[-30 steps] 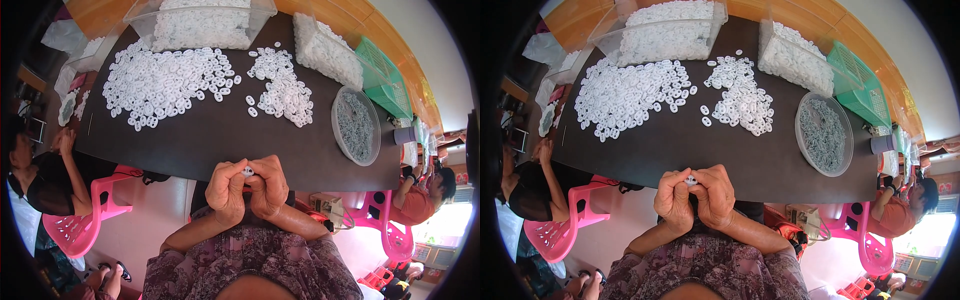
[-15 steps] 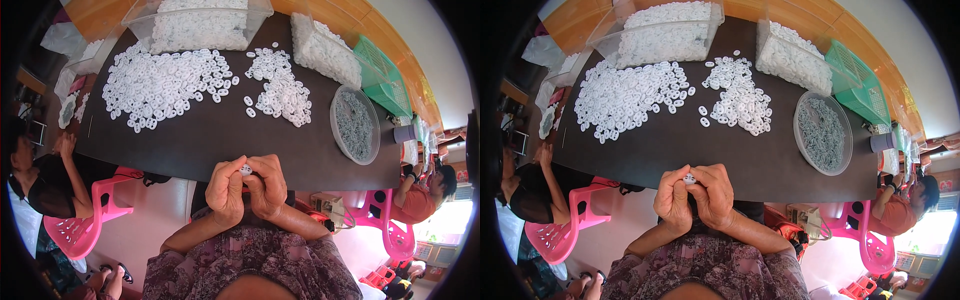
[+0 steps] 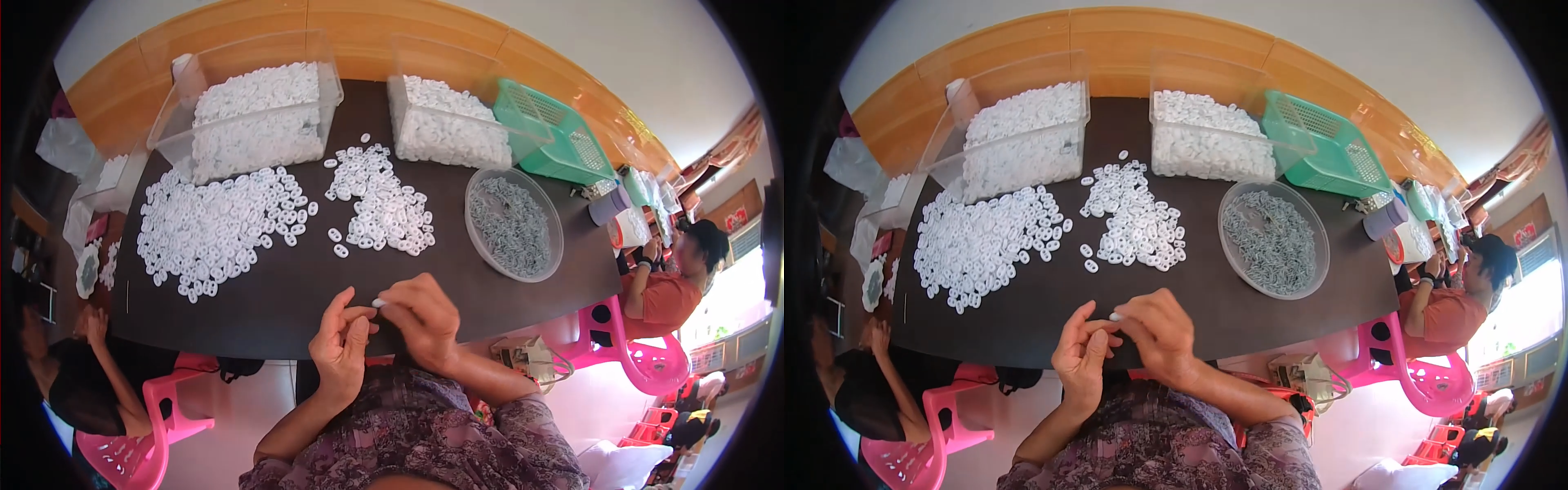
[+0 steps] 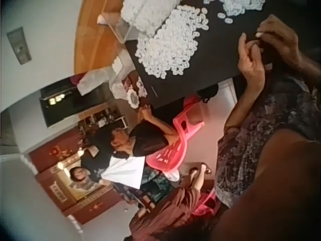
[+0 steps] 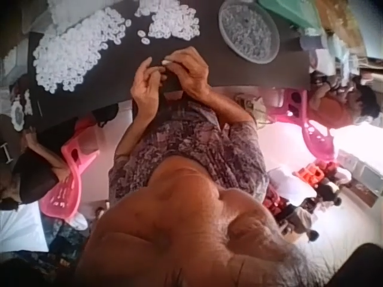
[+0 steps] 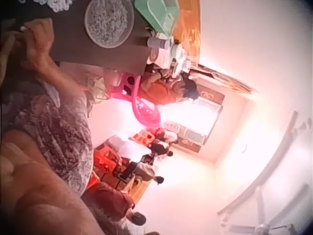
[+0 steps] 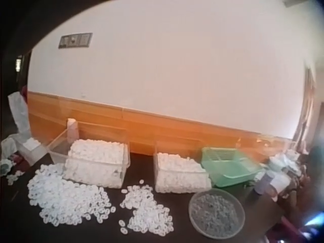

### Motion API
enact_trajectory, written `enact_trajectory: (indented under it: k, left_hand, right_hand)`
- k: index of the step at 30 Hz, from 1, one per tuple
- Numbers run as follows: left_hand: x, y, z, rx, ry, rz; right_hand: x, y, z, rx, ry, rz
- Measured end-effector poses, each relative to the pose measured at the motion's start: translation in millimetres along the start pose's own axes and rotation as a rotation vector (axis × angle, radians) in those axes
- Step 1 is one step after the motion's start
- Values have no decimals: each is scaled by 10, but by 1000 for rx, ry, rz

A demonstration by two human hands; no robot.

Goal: Assembling small white plastic components with metal pins/screws by hand at a workstation.

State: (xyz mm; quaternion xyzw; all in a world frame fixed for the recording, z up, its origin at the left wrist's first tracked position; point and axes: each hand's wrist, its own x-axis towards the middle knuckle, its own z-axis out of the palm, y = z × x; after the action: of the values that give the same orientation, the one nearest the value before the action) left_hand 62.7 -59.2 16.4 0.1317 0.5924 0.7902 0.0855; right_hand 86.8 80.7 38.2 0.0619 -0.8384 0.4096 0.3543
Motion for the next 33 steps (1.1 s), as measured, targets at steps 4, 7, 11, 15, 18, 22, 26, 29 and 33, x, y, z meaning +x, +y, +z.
enact_trajectory:
  k: [4, 7, 11, 15, 18, 22, 26, 29, 33]
  left_hand:
    - [84, -43, -126, 171, -24, 13]
    - [248, -48, -223, 301, 8, 65]
    - [487, -1, -320, 511, -3, 158]
    - [723, 121, -340, 732, -39, 339]
    - [837, 135, -368, 857, -54, 424]
    - [1002, 54, -322, 1015, -72, 505]
    - [1169, -73, -157, 1192, -95, 671]
    - [1279, -175, -68, 1216, -113, 763]
    - [1348, -223, -31, 1275, -181, 752]
  right_hand:
    - [439, 185, -391, -172, 112, 1]
    - [938, 408, -640, -213, 190, 121]
    - [1736, 947, -974, -477, 260, -73]
    - [2058, 1117, -1034, -797, 245, -72]
    - [1874, 994, -822, -672, 235, -296]
    - [1429, 839, -594, -516, 46, -348]
    - [1155, 694, -618, -447, -44, -326]
    - [1030, 622, -661, -427, -88, -290]
    - [928, 566, -648, -372, -107, -291]
